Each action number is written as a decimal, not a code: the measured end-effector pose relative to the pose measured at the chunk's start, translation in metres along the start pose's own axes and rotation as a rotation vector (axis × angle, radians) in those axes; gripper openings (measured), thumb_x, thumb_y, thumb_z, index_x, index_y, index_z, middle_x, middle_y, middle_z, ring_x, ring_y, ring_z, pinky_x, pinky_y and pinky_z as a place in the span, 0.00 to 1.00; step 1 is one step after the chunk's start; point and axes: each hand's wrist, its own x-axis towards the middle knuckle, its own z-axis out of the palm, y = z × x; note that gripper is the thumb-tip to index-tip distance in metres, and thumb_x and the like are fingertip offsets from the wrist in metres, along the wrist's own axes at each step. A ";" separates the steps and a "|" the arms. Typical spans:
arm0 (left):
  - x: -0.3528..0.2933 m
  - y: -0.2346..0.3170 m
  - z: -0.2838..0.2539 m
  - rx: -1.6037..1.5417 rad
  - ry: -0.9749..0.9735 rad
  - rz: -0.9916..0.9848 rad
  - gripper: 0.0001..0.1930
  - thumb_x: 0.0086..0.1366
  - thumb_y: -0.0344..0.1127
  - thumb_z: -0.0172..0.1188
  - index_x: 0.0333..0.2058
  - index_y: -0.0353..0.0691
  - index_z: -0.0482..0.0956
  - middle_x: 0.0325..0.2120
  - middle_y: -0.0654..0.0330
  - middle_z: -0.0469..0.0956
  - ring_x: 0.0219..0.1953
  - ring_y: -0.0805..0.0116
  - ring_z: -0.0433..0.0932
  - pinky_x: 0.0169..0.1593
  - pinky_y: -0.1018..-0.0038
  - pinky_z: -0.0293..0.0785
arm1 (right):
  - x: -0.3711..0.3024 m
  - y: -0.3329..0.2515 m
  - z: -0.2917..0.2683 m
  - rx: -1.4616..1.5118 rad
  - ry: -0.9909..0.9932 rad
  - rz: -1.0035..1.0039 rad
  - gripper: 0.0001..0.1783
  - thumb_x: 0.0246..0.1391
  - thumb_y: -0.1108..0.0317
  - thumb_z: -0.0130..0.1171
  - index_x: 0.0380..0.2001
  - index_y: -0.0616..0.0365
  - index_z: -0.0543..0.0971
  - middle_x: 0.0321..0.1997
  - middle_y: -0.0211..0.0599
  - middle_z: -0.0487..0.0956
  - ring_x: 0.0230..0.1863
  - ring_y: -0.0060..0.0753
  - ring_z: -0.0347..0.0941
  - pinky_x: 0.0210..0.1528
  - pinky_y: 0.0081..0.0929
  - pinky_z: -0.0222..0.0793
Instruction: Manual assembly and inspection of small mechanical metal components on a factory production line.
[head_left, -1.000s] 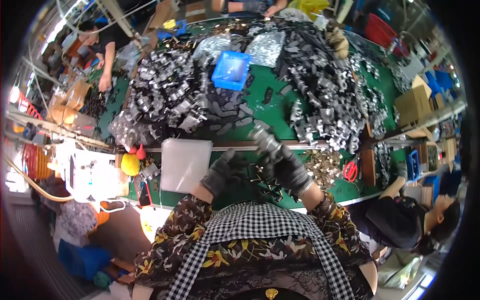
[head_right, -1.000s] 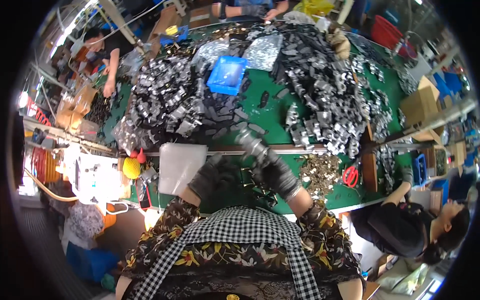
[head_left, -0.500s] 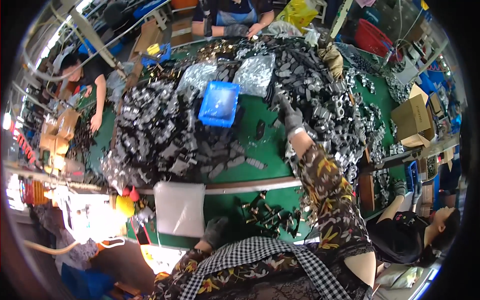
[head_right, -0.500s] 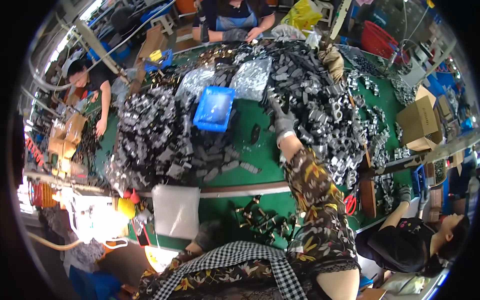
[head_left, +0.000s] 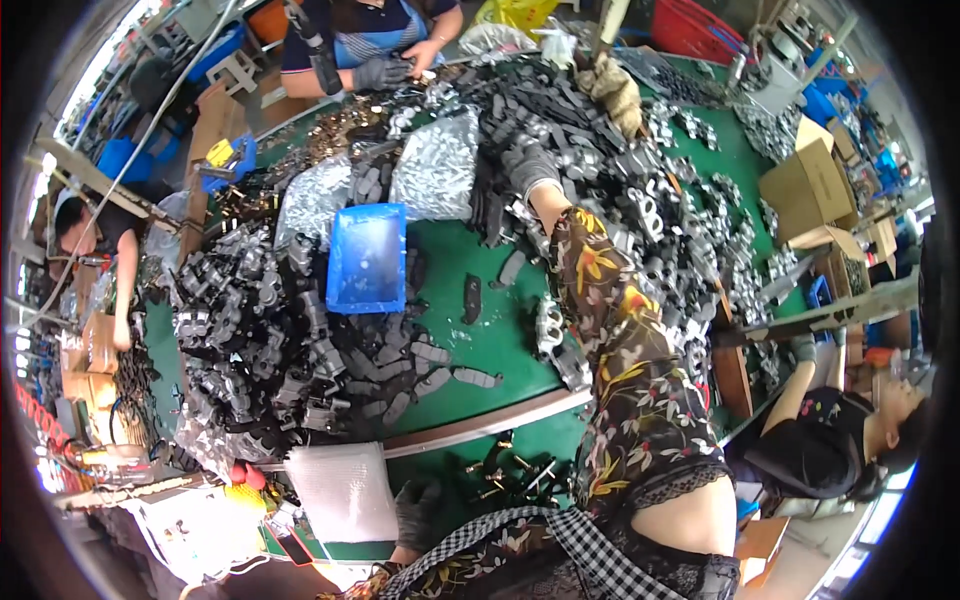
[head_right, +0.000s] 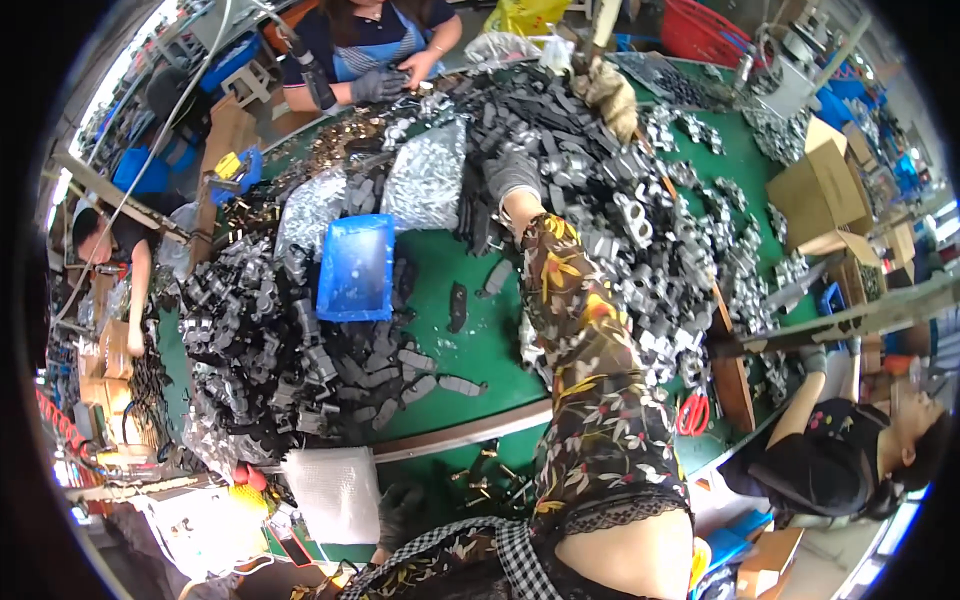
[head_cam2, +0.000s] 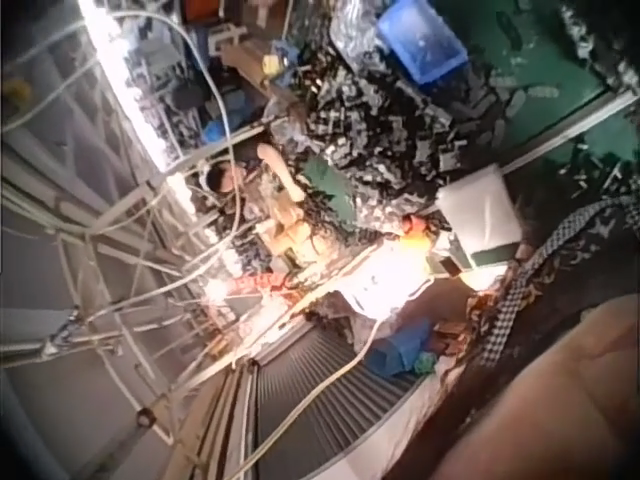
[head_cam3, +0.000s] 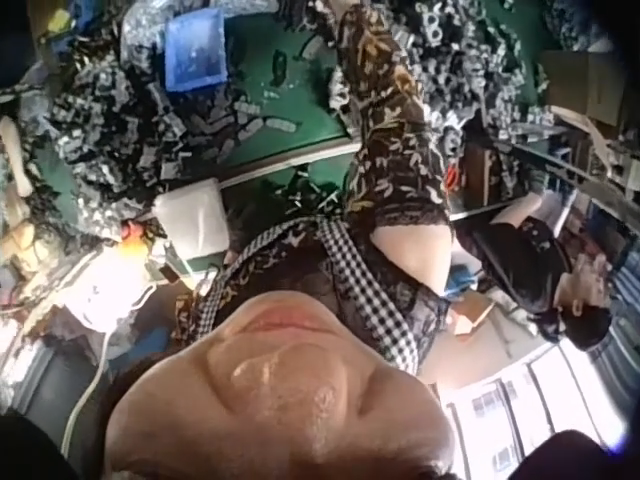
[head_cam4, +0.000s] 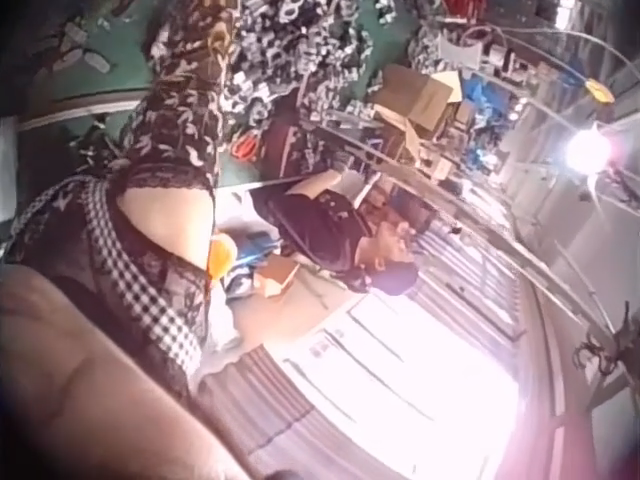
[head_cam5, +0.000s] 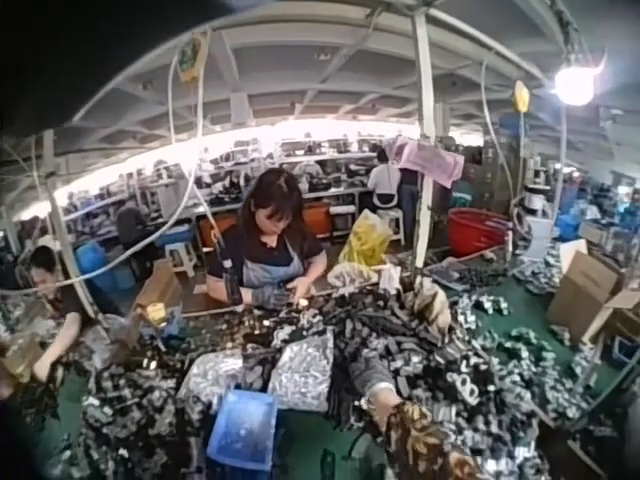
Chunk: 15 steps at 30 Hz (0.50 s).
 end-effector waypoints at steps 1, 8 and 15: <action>0.004 0.025 0.005 0.029 -0.036 -0.004 0.08 0.58 0.33 0.62 0.35 0.37 0.76 0.25 0.66 0.75 0.27 0.75 0.72 0.30 0.78 0.70 | -0.011 0.008 -0.014 -0.009 -0.023 -0.074 0.22 0.48 0.52 0.61 0.41 0.55 0.77 0.39 0.53 0.77 0.41 0.54 0.73 0.45 0.41 0.69; -0.014 0.052 0.008 -0.148 -0.059 -0.112 0.07 0.60 0.34 0.60 0.35 0.38 0.77 0.25 0.64 0.76 0.26 0.74 0.72 0.30 0.79 0.70 | -0.066 0.029 -0.183 -0.340 0.240 -0.261 0.16 0.46 0.54 0.61 0.33 0.54 0.79 0.36 0.49 0.78 0.39 0.47 0.76 0.41 0.38 0.72; -0.023 0.041 0.009 0.086 -0.034 0.199 0.10 0.61 0.35 0.58 0.38 0.37 0.76 0.26 0.64 0.76 0.26 0.76 0.73 0.29 0.78 0.70 | -0.091 0.115 -0.200 -0.663 -0.025 -0.163 0.12 0.50 0.59 0.55 0.33 0.52 0.81 0.36 0.43 0.80 0.40 0.46 0.78 0.40 0.37 0.73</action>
